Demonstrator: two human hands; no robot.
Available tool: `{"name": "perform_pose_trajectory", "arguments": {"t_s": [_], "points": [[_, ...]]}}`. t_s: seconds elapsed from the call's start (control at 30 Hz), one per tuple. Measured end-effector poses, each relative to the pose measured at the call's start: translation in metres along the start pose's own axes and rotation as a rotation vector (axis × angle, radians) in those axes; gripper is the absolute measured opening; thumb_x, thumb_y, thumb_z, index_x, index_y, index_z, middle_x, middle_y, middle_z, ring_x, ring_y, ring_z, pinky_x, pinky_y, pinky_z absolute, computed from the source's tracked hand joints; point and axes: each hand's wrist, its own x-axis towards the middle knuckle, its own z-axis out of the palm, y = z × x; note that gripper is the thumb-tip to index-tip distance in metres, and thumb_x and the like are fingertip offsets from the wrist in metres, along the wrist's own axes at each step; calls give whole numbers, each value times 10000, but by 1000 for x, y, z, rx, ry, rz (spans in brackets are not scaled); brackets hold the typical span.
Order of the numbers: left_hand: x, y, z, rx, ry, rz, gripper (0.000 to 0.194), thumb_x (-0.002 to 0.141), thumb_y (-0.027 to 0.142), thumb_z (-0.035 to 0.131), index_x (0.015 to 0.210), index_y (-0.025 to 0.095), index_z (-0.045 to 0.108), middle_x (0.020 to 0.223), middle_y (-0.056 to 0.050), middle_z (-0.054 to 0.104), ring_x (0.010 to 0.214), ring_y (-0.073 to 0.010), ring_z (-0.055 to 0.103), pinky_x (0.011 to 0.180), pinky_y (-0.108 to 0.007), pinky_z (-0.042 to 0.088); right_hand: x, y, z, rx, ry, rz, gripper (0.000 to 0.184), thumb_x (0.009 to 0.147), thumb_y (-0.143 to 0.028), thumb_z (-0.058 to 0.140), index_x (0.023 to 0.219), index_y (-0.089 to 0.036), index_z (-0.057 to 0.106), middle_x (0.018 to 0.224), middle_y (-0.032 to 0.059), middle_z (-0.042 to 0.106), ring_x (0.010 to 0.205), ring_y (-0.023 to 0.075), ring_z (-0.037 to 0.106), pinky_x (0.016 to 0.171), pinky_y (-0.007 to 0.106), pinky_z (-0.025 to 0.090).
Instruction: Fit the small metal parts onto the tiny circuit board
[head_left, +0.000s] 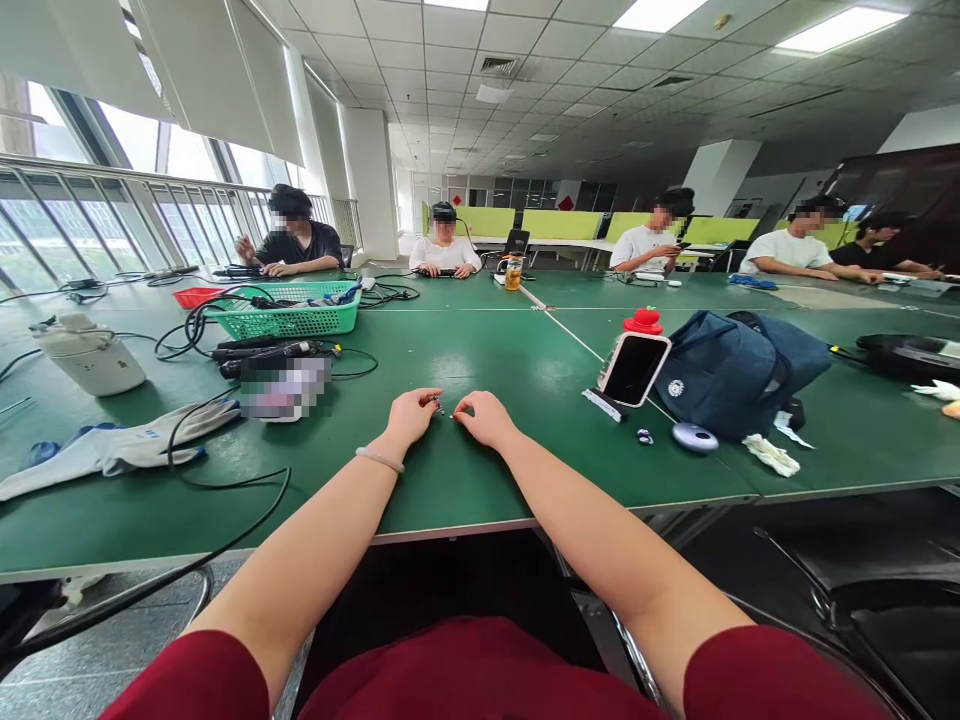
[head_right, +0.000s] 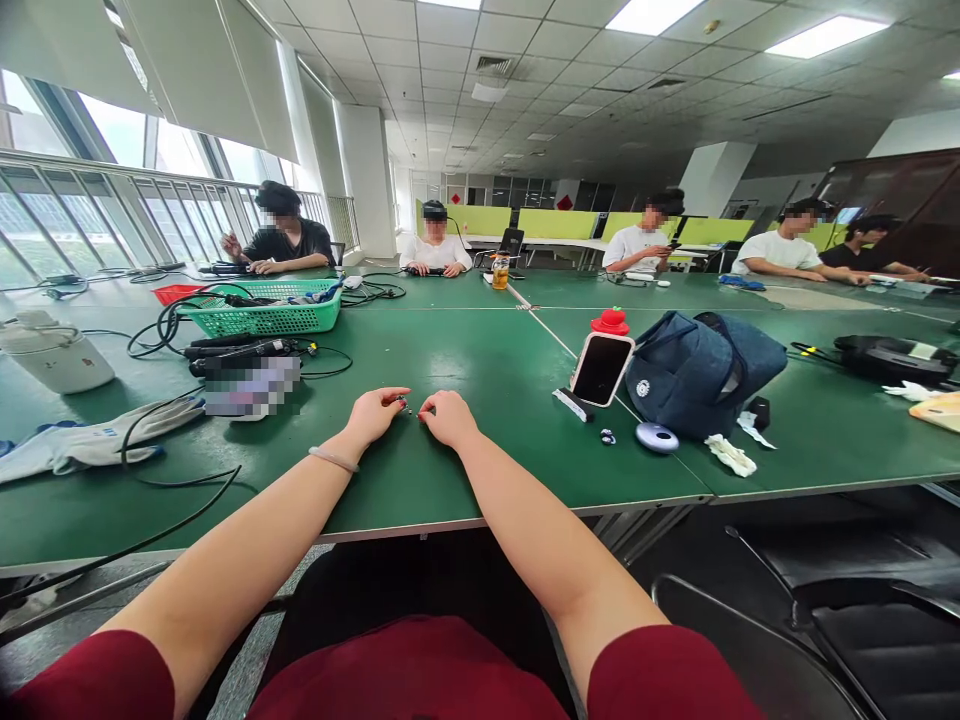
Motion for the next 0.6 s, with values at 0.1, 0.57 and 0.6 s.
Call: {"name": "perform_pose_trajectory", "arguments": {"t_s": [0.1,0.57,0.6], "points": [[-1,4,0,-37,-1,-21,302,824,152,542,1073,196,708,925,-49,728,851,-167,669,874,-295,499,1,-1,-2,124,66,-1,127,847,-189,573,793,-201,687,834,14,685,839,162,573,807,289,425],[1,2,7,-173,-46,-6,276,852,153,533,1097,168,657,1010,-65,699,656,-96,655,747,-244,554,3,-1,-4,383,119,53,218,867,-156,494,924,-185,702,876,32,701,807,146,632,814,297,489],[1,3,7,-192,-55,-4,273,850,151,532,1088,169,664,1001,-63,701,675,-100,658,747,-242,556,4,0,-3,440,115,83,215,864,-161,491,919,-188,698,843,25,698,767,143,636,786,293,498]]}}
